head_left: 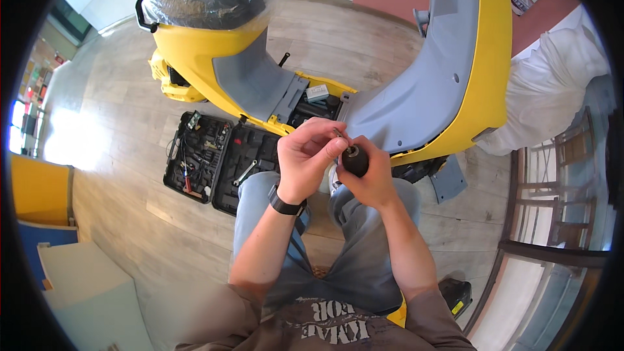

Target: Using a power drill to install or remove panels on a yellow scooter.

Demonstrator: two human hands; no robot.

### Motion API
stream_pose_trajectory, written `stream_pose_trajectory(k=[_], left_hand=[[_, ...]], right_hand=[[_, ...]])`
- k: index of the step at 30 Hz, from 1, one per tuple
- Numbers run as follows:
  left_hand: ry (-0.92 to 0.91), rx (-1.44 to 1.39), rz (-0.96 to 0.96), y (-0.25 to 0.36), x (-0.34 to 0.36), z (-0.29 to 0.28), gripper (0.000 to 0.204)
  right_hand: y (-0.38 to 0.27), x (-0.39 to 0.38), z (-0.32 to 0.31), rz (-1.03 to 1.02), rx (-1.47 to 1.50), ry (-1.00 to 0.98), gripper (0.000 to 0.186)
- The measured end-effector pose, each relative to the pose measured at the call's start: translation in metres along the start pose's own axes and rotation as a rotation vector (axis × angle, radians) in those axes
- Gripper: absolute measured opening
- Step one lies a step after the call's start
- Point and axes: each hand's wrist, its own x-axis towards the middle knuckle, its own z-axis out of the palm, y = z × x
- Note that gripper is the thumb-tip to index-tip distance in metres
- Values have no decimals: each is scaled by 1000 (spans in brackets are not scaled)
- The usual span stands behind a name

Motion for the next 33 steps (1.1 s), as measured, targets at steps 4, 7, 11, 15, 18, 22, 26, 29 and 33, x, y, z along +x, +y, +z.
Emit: stream_pose_trajectory(k=[4, 7, 11, 15, 18, 22, 26, 29, 33], left_hand=[[-13, 140, 1, 0, 2, -1, 22], [-57, 317, 38, -2, 5, -7, 21], [-180, 557, 208, -2, 11, -20, 24], [-175, 159, -154, 2, 8, -21, 36], [-183, 158, -190, 6, 4, -18, 43], [-161, 228, -233, 8, 3, -21, 57], [-126, 537, -139, 3, 5, -23, 68], [-66, 303, -76, 0, 3, -21, 70], [-88, 257, -104, 1, -1, -21, 65]], right_hand=[[-4, 2, 2, 32, -8, -17, 34], [-6, 2, 4, 2, -30, -8, 32], [-7, 3, 8, -15, -11, 29, 35], [-6, 5, 10, -8, -21, 11, 41], [-5, 7, 14, -40, 36, 27, 49], [-3, 7, 16, -7, 94, 33, 51], [0, 8, 21, 37, 5, 16, 45], [4, 10, 27, 28, 27, 97, 42], [7, 12, 28, -22, 123, 145, 39]])
